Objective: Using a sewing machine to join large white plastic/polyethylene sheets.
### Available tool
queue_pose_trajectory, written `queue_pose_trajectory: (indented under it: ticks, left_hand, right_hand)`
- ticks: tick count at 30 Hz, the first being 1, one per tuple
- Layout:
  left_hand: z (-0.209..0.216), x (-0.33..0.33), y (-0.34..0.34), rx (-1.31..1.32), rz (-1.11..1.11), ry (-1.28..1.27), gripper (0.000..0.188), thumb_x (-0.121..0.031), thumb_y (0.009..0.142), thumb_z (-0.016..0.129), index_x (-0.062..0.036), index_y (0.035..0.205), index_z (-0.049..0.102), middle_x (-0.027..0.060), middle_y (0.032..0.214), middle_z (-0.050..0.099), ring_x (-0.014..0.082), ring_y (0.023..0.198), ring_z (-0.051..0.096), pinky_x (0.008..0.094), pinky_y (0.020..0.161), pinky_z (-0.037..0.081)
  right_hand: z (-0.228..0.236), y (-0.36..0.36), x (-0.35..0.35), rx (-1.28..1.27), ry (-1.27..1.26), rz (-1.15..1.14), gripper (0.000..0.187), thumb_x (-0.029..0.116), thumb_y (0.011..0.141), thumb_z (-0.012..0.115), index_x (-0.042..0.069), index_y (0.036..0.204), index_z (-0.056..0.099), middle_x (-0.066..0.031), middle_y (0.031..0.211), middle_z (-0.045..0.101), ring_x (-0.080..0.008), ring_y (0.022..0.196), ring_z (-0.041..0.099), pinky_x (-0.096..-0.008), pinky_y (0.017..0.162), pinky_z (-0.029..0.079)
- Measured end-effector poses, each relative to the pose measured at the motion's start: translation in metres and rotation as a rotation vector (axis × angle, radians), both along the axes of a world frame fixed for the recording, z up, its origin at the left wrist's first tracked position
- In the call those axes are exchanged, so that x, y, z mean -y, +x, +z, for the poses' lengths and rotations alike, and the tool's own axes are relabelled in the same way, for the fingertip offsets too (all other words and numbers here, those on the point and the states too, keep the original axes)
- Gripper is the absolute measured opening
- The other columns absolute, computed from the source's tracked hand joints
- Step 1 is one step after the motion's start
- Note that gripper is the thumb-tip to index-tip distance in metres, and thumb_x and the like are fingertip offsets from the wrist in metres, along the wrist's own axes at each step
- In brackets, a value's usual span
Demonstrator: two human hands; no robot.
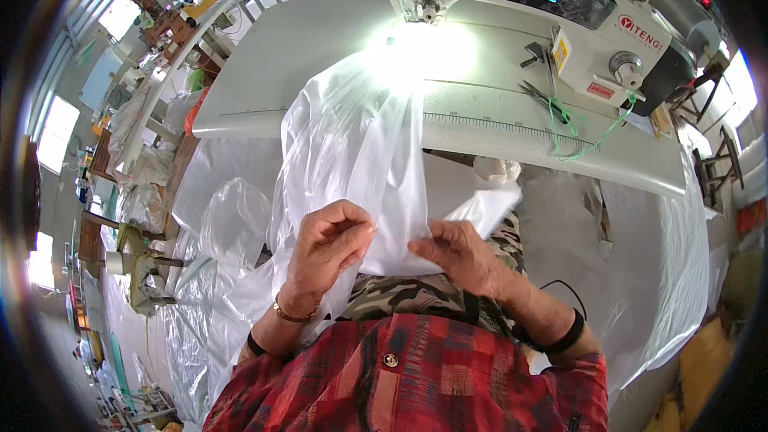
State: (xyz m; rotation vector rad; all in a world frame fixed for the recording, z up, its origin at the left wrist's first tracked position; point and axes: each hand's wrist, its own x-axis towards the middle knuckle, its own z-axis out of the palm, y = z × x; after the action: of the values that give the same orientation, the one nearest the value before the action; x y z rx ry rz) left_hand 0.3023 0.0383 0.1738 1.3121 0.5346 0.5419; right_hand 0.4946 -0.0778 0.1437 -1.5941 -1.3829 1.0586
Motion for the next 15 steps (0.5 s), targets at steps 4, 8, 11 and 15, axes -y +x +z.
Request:
queue_pose_trajectory:
  ticks: [4, 8, 11, 15]
  left_hand:
    - [-0.009, 0.008, 0.009, -0.034, -0.05, 0.093, 0.006, -0.006, 0.093, 0.06, -0.0011, 0.091, 0.059, -0.0009, 0.065, 0.055, 0.0013, 0.051, 0.041, 0.0175, 0.044, 0.03]
    - [-0.016, 0.012, 0.009, -0.095, -0.045, 0.17, 0.005, -0.007, 0.093, 0.061, -0.0026, 0.089, 0.06, -0.0016, 0.066, 0.057, 0.0006, 0.053, 0.045, 0.0173, 0.045, 0.032]
    - [-0.014, 0.015, 0.01, -0.127, -0.045, 0.19, 0.005, -0.007, 0.093, 0.06, -0.0022, 0.09, 0.059, -0.0011, 0.066, 0.057, 0.0011, 0.053, 0.047, 0.0184, 0.045, 0.035]
    - [-0.005, 0.019, 0.01, -0.198, -0.04, 0.273, 0.011, -0.009, 0.094, 0.058, 0.0004, 0.089, 0.057, 0.0019, 0.066, 0.058, 0.0047, 0.058, 0.054, 0.0216, 0.053, 0.044]
  right_hand:
    - [0.0, -0.016, 0.016, -0.001, 0.226, 0.033, 0.018, 0.013, 0.089, 0.064, -0.001, 0.081, 0.057, -0.008, 0.071, 0.055, -0.0271, 0.069, 0.054, -0.0359, 0.073, 0.046]
    - [0.025, -0.021, 0.014, 0.395, 0.481, 0.1, 0.013, 0.011, 0.083, 0.067, 0.004, 0.078, 0.057, -0.009, 0.073, 0.053, -0.0283, 0.073, 0.055, -0.0433, 0.084, 0.041]
    - [0.018, -0.026, 0.015, 0.189, 0.399, 0.204, 0.015, 0.011, 0.084, 0.066, 0.005, 0.077, 0.054, -0.0088, 0.072, 0.053, -0.029, 0.072, 0.057, -0.042, 0.082, 0.043]
    - [0.019, -0.034, 0.017, 0.182, 0.392, 0.269, 0.017, 0.012, 0.085, 0.065, 0.005, 0.078, 0.052, -0.0086, 0.072, 0.053, -0.0293, 0.073, 0.059, -0.0408, 0.081, 0.043]
